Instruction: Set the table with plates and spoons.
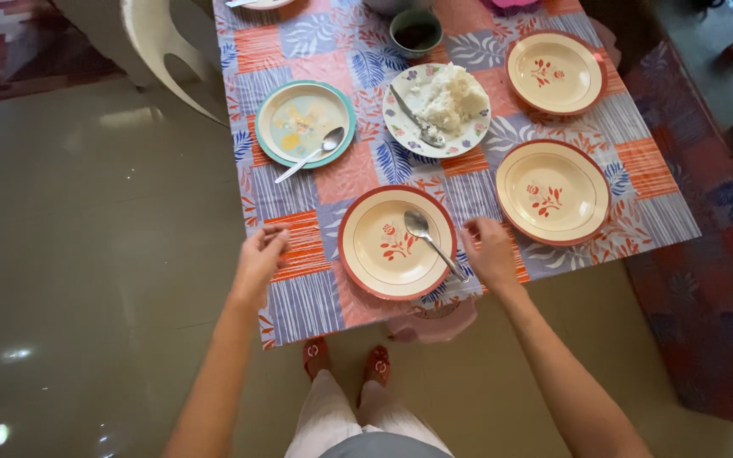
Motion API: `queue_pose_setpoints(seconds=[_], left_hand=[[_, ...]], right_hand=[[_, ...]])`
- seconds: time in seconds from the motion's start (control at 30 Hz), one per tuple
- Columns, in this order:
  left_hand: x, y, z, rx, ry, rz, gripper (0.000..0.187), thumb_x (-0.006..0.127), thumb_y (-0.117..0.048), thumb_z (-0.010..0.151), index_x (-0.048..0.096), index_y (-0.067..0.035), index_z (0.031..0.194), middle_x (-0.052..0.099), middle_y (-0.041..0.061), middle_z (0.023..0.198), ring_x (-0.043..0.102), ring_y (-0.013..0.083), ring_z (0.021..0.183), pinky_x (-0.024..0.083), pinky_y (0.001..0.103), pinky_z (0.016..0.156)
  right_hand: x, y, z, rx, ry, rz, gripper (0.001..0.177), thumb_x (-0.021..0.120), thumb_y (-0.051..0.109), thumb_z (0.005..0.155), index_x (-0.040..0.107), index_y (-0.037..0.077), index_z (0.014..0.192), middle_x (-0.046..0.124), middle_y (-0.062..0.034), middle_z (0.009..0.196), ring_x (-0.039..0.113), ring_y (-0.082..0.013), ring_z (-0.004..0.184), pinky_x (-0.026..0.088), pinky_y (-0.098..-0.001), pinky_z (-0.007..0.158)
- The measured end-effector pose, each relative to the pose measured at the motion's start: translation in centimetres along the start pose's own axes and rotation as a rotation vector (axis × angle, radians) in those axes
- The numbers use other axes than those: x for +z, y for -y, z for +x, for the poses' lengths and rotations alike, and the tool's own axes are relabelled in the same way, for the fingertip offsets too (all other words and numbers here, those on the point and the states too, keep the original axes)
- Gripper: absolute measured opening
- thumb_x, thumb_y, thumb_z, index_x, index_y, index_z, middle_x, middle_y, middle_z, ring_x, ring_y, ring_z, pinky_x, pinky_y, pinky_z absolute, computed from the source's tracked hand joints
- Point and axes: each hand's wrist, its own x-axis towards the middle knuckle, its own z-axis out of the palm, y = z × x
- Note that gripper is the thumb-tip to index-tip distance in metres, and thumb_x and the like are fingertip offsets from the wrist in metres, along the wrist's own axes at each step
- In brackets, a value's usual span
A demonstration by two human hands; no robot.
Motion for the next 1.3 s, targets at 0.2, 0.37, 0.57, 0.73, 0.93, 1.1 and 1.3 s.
queue_pose_setpoints(seconds=[0.2, 0.37, 0.57, 0.73, 0.93, 1.1, 1.3], left_hand=[[-4.4, -1.1, 1.7, 0.147, -0.049, -0.03, 0.023, 0.065, -0.02, 0.1, 0.066, -0.007, 0.119, 0.064, -0.001, 0.096, 0.058, 0.0061, 0.083, 0.05, 0.024, 0.067], [-7.2, -3.8, -0.7, 0.136, -0.134, 0.01, 0.023, 0.066, -0.022, 0.099, 0.067, -0.01, 0.118, 0.065, -0.003, 0.098, 0.061, 0.0057, 0.085, 0.054, 0.025, 0.071], [-11.2, -4.7, -3.6, 0.142, -0.174, -0.028, 0.022, 0.066, -0.022, 0.098, 0.067, -0.011, 0.117, 0.064, -0.004, 0.101, 0.06, 0.0053, 0.09, 0.055, 0.026, 0.073], [-16.2, -4.8, -4.8, 0.08, -0.274, 0.048, 0.021, 0.064, -0.023, 0.099, 0.068, -0.013, 0.118, 0.066, -0.002, 0.1, 0.063, 0.0059, 0.09, 0.057, 0.026, 0.075], [-25.8, -4.7, -6.8, 0.137, -0.289, -0.102, 0.02, 0.066, -0.02, 0.098, 0.068, -0.012, 0.116, 0.064, -0.004, 0.102, 0.061, 0.0061, 0.089, 0.054, 0.025, 0.074], [-34.2, -5.8, -9.3, 0.05, -0.417, -0.012, 0.021, 0.064, -0.022, 0.097, 0.068, -0.015, 0.117, 0.067, -0.003, 0.101, 0.064, 0.0064, 0.089, 0.057, 0.025, 0.075], [-45.0, -4.0, -11.5, 0.126, -0.56, -0.161, 0.02, 0.065, -0.022, 0.097, 0.068, -0.014, 0.115, 0.065, -0.006, 0.104, 0.062, 0.0055, 0.09, 0.053, 0.025, 0.075]], right_hand=[[-4.5, 2.3, 1.2, -0.072, -0.09, -0.134, 0.02, 0.069, 0.017, 0.097, 0.067, 0.002, 0.11, 0.067, -0.0149, 0.109, 0.064, -0.0316, 0.104, 0.051, -0.0434, 0.092], [-5.3, 4.6, 1.4, -0.115, -0.114, -0.191, 0.021, 0.07, 0.016, 0.095, 0.068, 0.002, 0.111, 0.067, -0.0152, 0.108, 0.063, -0.0334, 0.105, 0.05, -0.0452, 0.093], [-2.9, 8.3, 1.5, -0.156, -0.089, -0.164, 0.02, 0.07, 0.018, 0.098, 0.068, 0.003, 0.111, 0.067, -0.015, 0.107, 0.062, -0.0334, 0.105, 0.05, -0.0458, 0.092], [0.7, 13.6, 2.1, -0.288, -0.055, -0.09, 0.019, 0.068, 0.016, 0.097, 0.069, 0.003, 0.11, 0.069, -0.0143, 0.105, 0.062, -0.033, 0.105, 0.048, -0.0465, 0.094], [8.2, 23.2, 3.3, -0.372, 0.019, 0.0, 0.016, 0.069, 0.016, 0.099, 0.068, 0.003, 0.11, 0.069, -0.0142, 0.103, 0.065, -0.0318, 0.1, 0.05, -0.0452, 0.091], [15.9, 33.3, 4.5, -0.472, 0.063, 0.166, 0.018, 0.069, 0.015, 0.096, 0.067, 0.004, 0.11, 0.069, -0.0134, 0.104, 0.067, -0.0301, 0.097, 0.054, -0.0432, 0.085], [24.6, 43.8, 5.4, -0.543, 0.21, 0.149, 0.016, 0.069, 0.018, 0.098, 0.071, 0.01, 0.112, 0.068, -0.0153, 0.112, 0.066, -0.036, 0.099, 0.054, -0.0452, 0.083]])
